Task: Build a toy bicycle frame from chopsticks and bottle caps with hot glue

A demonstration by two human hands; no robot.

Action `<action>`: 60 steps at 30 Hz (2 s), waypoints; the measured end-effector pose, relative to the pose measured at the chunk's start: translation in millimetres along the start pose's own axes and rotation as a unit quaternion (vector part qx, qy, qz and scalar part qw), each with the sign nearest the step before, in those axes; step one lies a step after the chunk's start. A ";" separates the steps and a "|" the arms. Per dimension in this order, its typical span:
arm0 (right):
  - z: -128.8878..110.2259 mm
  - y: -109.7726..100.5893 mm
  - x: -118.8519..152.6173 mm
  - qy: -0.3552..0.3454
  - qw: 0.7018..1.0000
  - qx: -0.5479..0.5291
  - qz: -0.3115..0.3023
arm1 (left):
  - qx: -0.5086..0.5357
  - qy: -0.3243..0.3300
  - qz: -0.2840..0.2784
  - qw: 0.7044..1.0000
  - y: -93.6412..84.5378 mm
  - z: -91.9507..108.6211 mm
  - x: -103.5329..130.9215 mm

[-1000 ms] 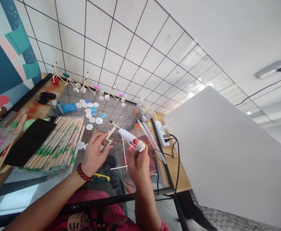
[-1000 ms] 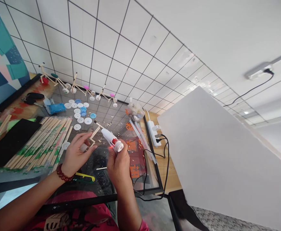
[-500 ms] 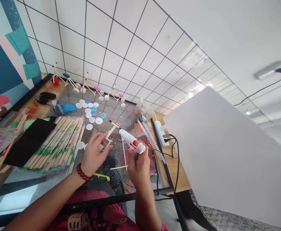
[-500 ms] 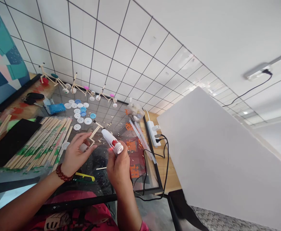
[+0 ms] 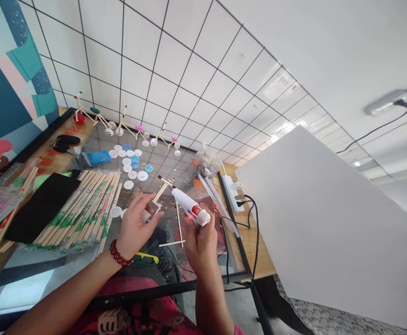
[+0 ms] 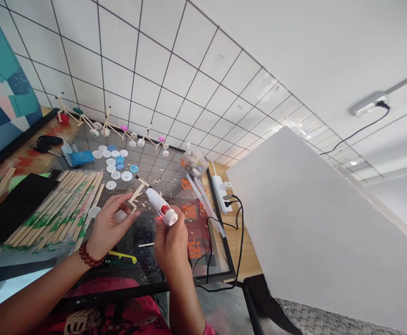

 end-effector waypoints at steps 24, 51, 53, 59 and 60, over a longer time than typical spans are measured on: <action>16.9 4.8 -1.7 0.050 0.999 -0.009 -0.008 | 0.377 -0.362 0.032 0.852 19.9 -43.9 15.4; 195.3 54.6 -28.3 0.270 0.904 -0.328 0.045 | 0.570 -0.463 0.029 0.678 29.0 -41.6 18.0; 205.4 71.9 -31.6 0.263 0.912 -0.314 0.030 | 0.572 -0.458 0.024 0.680 29.8 -42.8 18.5; 215.9 108.0 -38.1 0.233 0.942 -0.241 0.002 | 0.586 -0.410 -0.001 0.699 30.2 -39.8 14.3; 216.2 110.3 -38.1 0.231 0.948 -0.221 0.000 | 0.587 -0.405 -0.004 0.700 30.0 -39.0 13.9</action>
Point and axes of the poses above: each hand's wrist, its own x-axis away from the middle knuckle, its own y-axis out of the palm, z = x × y, the point moved 8 cm from there along -x, towards the middle knuckle, and after that the axes turned 14 degrees about x, right-handed, at the moved point
